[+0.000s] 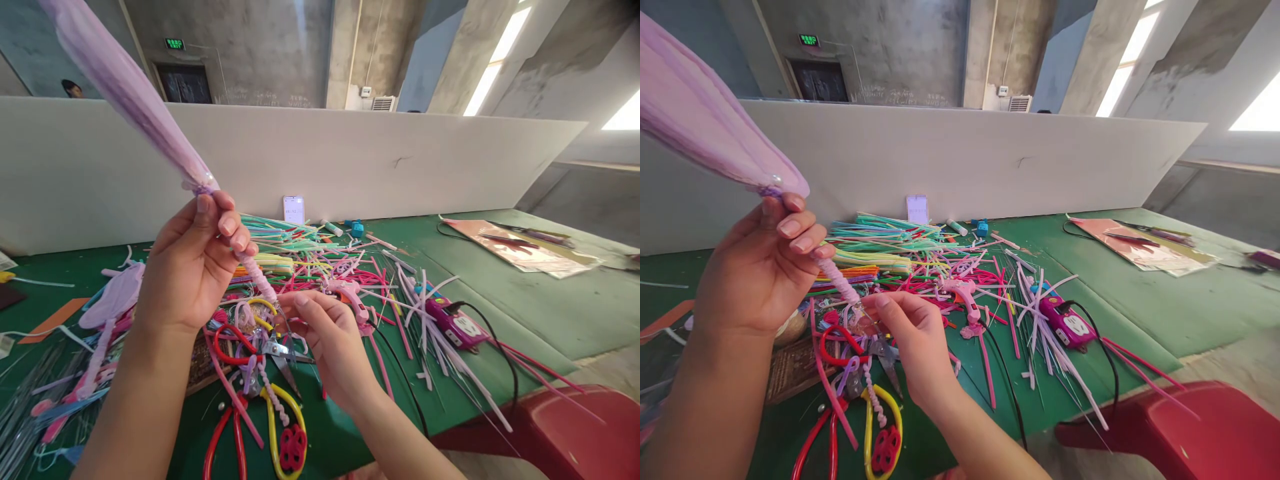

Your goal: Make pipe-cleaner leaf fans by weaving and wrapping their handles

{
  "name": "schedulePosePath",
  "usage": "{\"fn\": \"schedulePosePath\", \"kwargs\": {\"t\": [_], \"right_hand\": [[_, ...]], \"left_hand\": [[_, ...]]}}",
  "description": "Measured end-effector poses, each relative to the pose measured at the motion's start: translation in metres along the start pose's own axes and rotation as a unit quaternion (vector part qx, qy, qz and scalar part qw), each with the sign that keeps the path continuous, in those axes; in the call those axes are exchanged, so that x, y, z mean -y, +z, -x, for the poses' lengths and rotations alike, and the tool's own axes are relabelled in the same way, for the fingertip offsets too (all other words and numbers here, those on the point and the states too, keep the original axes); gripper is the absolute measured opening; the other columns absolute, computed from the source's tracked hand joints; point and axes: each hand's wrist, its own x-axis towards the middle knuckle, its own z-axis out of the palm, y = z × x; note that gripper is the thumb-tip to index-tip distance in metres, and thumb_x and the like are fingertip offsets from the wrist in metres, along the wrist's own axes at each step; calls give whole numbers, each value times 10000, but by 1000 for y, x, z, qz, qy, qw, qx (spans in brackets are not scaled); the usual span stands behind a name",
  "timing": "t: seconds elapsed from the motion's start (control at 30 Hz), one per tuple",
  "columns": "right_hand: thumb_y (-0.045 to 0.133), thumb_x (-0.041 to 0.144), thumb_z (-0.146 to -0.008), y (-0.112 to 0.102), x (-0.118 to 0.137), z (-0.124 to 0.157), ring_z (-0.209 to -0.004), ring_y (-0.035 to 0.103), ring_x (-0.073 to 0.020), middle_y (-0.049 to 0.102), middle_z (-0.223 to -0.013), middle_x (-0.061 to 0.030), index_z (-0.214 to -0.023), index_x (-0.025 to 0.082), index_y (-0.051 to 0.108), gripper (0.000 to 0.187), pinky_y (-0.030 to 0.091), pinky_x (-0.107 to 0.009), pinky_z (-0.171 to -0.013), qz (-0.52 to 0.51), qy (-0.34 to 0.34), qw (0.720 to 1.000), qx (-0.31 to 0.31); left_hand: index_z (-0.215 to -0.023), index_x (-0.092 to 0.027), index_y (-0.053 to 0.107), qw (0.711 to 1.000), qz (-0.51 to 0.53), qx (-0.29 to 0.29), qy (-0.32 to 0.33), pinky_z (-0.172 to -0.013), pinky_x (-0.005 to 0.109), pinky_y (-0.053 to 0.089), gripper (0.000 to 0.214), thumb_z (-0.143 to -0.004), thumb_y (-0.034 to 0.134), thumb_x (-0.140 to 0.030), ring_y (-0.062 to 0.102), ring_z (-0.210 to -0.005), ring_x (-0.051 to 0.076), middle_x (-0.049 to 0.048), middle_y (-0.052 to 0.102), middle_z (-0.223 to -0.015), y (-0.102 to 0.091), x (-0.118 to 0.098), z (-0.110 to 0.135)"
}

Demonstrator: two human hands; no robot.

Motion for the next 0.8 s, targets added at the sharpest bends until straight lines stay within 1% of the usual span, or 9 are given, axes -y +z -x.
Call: {"fn": "schedulePosePath", "kwargs": {"t": [0.1, 0.17, 0.23, 0.3, 0.4, 0.47, 0.53, 0.7, 0.8], "right_hand": [[661, 360, -865, -1, 2, 2, -746, 652, -135, 732, -834, -33, -850, 204, 771, 191, 525, -249, -705, 97, -82, 992, -4], [611, 298, -901, -1, 2, 3, -789, 655, -153, 722, -848, -43, -899, 201, 762, 181, 523, -259, -702, 183, -162, 970, -6], [581, 215, -907, -1, 2, 5, -801, 659, -155, 715, -859, -49, -927, 192, 755, 176, 521, -257, -690, 265, -247, 932, -13], [574, 142, -888, 0, 1, 6, -789, 663, -147, 710, -863, -60, -937, 170, 750, 185, 525, -250, -692, 329, -323, 887, -22], [581, 84, -858, 0, -3, 6, -805, 668, -153, 697, -887, -93, -971, 129, 741, 201, 542, -260, -723, 391, -408, 824, -35], [586, 72, -851, -1, -6, 5, -830, 667, -168, 689, -905, -113, -997, 113, 733, 212, 552, -279, -734, 413, -439, 797, -39], [586, 65, -850, -2, -7, 5, -834, 663, -173, 686, -913, -120, -1010, 109, 725, 217, 555, -289, -726, 425, -453, 783, -40], [578, 51, -850, -3, -6, 5, -828, 652, -165, 679, -913, -100, -1032, 133, 707, 238, 547, -293, -718, 439, -458, 772, -38], [579, 40, -845, -3, -6, 6, -819, 647, -162, 679, -903, -91, -1034, 142, 700, 247, 542, -293, -709, 440, -464, 768, -38]], "left_hand": [[-753, -105, 671, 1000, 2, 13, 15, -474, 168, 531, 448, -1024, 316, -144, 545, -460, 55, -33, 521, -553, -4, 3, -2], [-776, -101, 682, 999, -2, 33, 23, -498, 168, 548, 349, -1000, 421, -160, 561, -486, 60, -29, 531, -575, -8, 4, -3], [-795, -105, 695, 998, -14, 50, 34, -524, 167, 557, 239, -957, 540, -187, 569, -510, 62, -27, 539, -597, -11, 6, -3], [-807, -116, 706, 997, -29, 58, 44, -541, 169, 560, 156, -904, 637, -217, 572, -530, 66, -26, 541, -616, -12, 7, -2], [-797, -146, 713, 995, -56, 53, 62, -552, 180, 563, 125, -839, 724, -263, 576, -548, 75, -26, 541, -628, -11, 9, -1], [-780, -173, 715, 993, -80, 40, 76, -570, 187, 568, 124, -817, 747, -287, 583, -554, 81, -23, 551, -641, -9, 9, 0], [-769, -199, 720, 990, -106, 22, 87, -595, 202, 580, 119, -814, 749, -306, 599, -568, 91, -16, 572, -658, -6, 9, 1], [-797, -237, 749, 980, -160, -20, 118, -602, 251, 614, 115, -825, 726, -346, 663, -613, 127, -5, 661, -676, 0, 11, 5], [-808, -250, 754, 970, -194, -47, 140, -593, 271, 625, 126, -799, 746, -376, 693, -617, 148, -13, 702, -667, 4, 12, 7]]}}
